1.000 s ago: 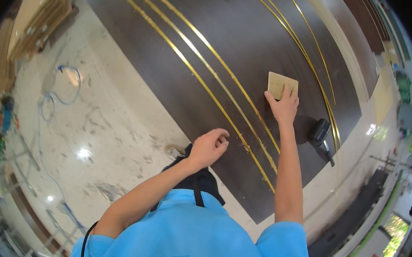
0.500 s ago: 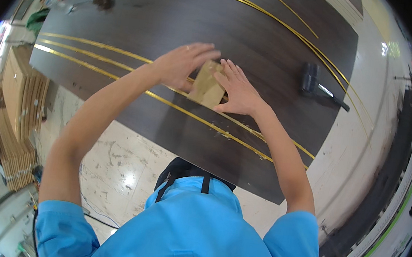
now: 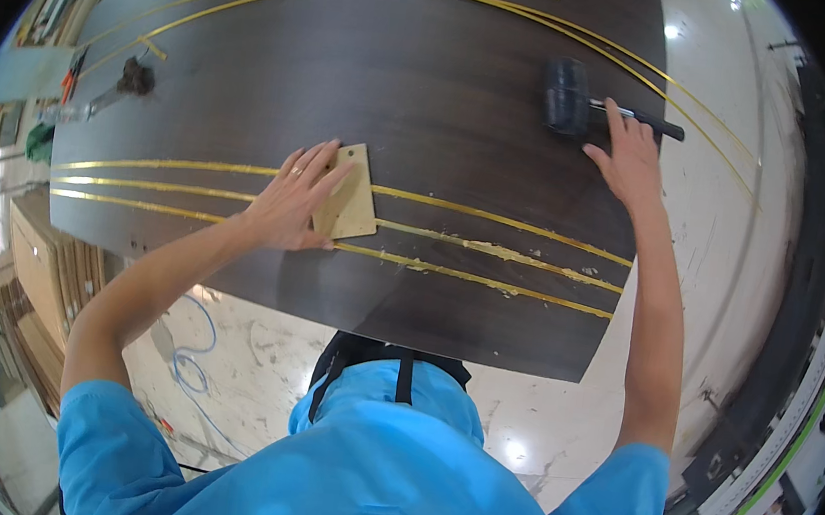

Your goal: The person inlays thin gold strips into a dark wood panel. They use a rubber mallet and a small wooden block to tap the strips into place, then use pliers to trim excess length. The person repeatedly checks alignment and taps along the strips to secure them.

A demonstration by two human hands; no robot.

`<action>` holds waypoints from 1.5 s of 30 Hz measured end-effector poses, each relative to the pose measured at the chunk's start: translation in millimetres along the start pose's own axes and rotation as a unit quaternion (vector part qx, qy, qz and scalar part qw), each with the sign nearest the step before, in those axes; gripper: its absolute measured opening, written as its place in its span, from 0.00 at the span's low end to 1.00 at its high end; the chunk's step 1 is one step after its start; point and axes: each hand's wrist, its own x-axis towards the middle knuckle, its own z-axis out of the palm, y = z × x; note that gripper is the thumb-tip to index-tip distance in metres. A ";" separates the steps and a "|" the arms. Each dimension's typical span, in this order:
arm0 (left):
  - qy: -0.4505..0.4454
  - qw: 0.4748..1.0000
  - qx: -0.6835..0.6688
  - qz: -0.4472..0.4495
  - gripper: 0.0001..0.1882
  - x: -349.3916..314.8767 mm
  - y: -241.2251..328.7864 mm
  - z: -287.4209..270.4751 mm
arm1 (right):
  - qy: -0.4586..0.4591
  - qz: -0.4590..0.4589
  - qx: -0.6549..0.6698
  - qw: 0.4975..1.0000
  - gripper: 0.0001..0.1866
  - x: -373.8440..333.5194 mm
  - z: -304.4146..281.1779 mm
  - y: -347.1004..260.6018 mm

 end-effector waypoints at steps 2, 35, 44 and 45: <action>0.018 1.000 -0.005 0.000 0.70 -5.7 -2.5 4.7 | 0.021 0.025 -0.005 0.999 0.37 4.8 1.8 -4.3; 0.179 0.962 -0.149 0.141 0.69 40.6 -2.4 49.7 | 0.190 0.229 0.367 0.882 0.15 -209.5 -18.7 -342.4; 0.193 0.962 -0.148 0.128 0.68 17.8 -27.9 48.7 | 0.173 0.220 0.386 0.879 0.13 -190.4 -16.1 -365.2; 0.192 0.961 -0.152 0.125 0.68 15.5 -29.8 48.4 | 0.189 0.199 0.370 0.887 0.14 -189.3 -16.2 -365.4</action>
